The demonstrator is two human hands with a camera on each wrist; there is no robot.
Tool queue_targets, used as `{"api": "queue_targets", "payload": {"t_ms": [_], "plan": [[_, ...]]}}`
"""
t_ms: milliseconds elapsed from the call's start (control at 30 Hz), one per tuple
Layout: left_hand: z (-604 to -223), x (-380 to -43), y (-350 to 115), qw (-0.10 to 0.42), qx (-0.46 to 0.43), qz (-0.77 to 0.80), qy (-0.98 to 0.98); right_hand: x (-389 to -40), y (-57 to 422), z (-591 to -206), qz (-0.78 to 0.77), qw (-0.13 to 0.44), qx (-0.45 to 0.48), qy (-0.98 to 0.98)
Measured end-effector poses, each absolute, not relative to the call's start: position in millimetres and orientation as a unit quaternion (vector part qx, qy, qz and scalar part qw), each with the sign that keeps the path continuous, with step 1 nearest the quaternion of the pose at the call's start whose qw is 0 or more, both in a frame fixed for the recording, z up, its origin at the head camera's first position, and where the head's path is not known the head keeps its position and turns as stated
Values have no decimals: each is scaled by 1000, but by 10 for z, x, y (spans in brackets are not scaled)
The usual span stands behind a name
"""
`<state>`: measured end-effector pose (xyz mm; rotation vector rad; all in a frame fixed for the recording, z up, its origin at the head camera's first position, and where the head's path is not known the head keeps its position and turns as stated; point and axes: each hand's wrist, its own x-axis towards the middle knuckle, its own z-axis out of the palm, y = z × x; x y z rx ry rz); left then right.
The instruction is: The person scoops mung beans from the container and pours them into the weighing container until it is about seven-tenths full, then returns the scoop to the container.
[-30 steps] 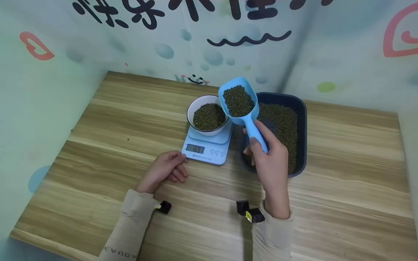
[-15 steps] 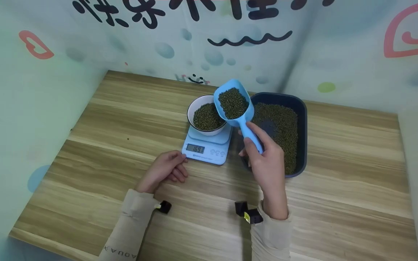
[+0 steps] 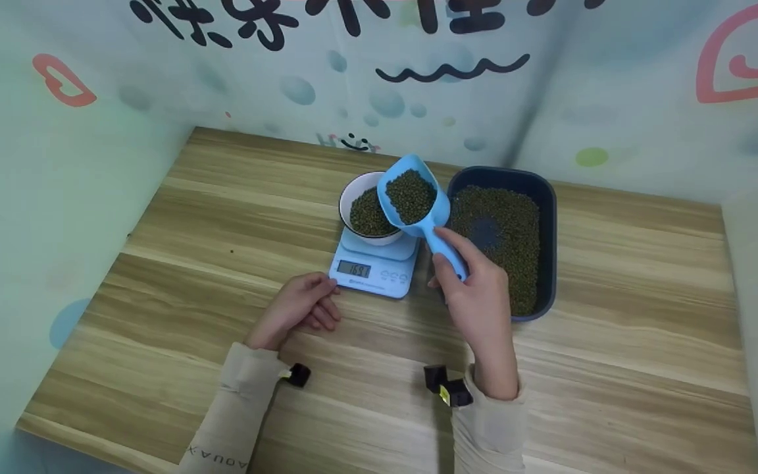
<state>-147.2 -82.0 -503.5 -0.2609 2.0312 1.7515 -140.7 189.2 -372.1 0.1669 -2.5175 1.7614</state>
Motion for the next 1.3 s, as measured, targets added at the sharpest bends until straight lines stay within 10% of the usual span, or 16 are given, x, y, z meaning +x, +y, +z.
{"api": "queue_targets", "payload": {"t_ms": [1300], "plan": [[-5024,-1462,-817,220,-105,631,737,-1410,1897,-3865,487,87,75,-866]]}}
